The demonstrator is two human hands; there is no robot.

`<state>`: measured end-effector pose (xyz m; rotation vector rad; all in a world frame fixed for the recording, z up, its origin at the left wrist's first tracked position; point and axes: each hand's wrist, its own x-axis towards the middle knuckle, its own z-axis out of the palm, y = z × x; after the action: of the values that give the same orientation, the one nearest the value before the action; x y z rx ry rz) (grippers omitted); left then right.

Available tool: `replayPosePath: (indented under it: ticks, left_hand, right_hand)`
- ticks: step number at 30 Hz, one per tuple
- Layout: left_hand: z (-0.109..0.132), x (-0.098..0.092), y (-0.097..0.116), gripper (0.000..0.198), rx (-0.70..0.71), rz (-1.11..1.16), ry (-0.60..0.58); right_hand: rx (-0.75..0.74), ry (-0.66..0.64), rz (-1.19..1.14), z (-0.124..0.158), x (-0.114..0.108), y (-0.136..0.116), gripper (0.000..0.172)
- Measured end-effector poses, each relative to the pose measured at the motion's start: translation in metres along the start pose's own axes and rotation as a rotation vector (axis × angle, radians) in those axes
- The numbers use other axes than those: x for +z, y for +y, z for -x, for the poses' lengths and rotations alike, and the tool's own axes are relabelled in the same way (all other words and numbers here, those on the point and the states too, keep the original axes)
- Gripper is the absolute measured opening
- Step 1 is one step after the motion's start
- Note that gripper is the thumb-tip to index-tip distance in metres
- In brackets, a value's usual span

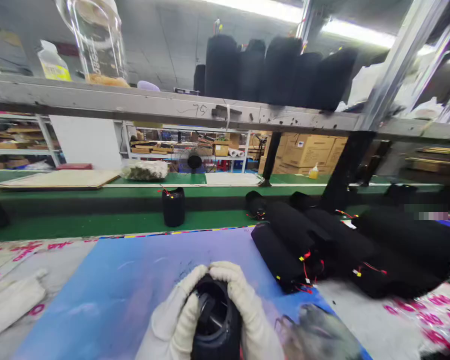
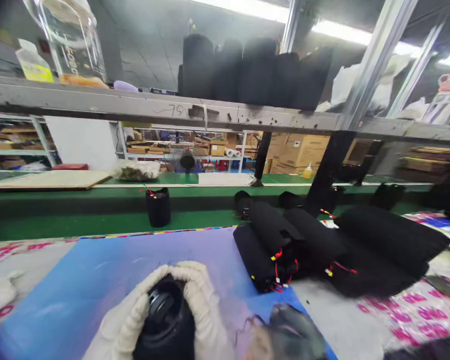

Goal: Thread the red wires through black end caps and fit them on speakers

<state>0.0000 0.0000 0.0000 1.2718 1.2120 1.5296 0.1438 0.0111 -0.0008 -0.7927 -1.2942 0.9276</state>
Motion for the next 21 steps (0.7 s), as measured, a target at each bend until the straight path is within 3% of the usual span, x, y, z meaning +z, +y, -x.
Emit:
replayPosePath:
  ticks: [3,6,9,12,16,18,21]
  left_hand:
    - [-0.003,0.000,-0.003,0.027,-0.059,-0.003,0.014]
    - [-0.002,0.003,-0.007,0.040,-0.113,0.120,0.005]
    - [-0.003,0.008,-0.010,0.045,-0.152,0.238,-0.003]
    - [-0.004,0.010,-0.011,0.039,-0.127,0.222,-0.021]
    - [0.004,0.006,-0.011,0.048,-0.097,0.198,-0.061]
    - [0.008,0.005,-0.011,0.050,-0.046,0.114,-0.058]
    - [0.007,0.007,-0.015,0.055,0.009,0.095,-0.060]
  right_hand:
    - [0.013,0.095,-0.018,0.005,0.006,0.005,0.031]
    - [0.061,0.158,-0.076,0.012,0.007,0.011,0.032]
    - [0.017,0.098,-0.090,0.015,0.001,0.016,0.036]
    - [-0.057,0.005,-0.015,0.011,-0.009,0.021,0.037]
    - [-0.149,-0.148,-0.020,0.007,-0.016,0.023,0.046]
    - [-0.139,-0.125,-0.026,0.010,-0.013,0.019,0.051]
    - [-0.069,-0.060,-0.036,0.017,-0.007,0.011,0.043]
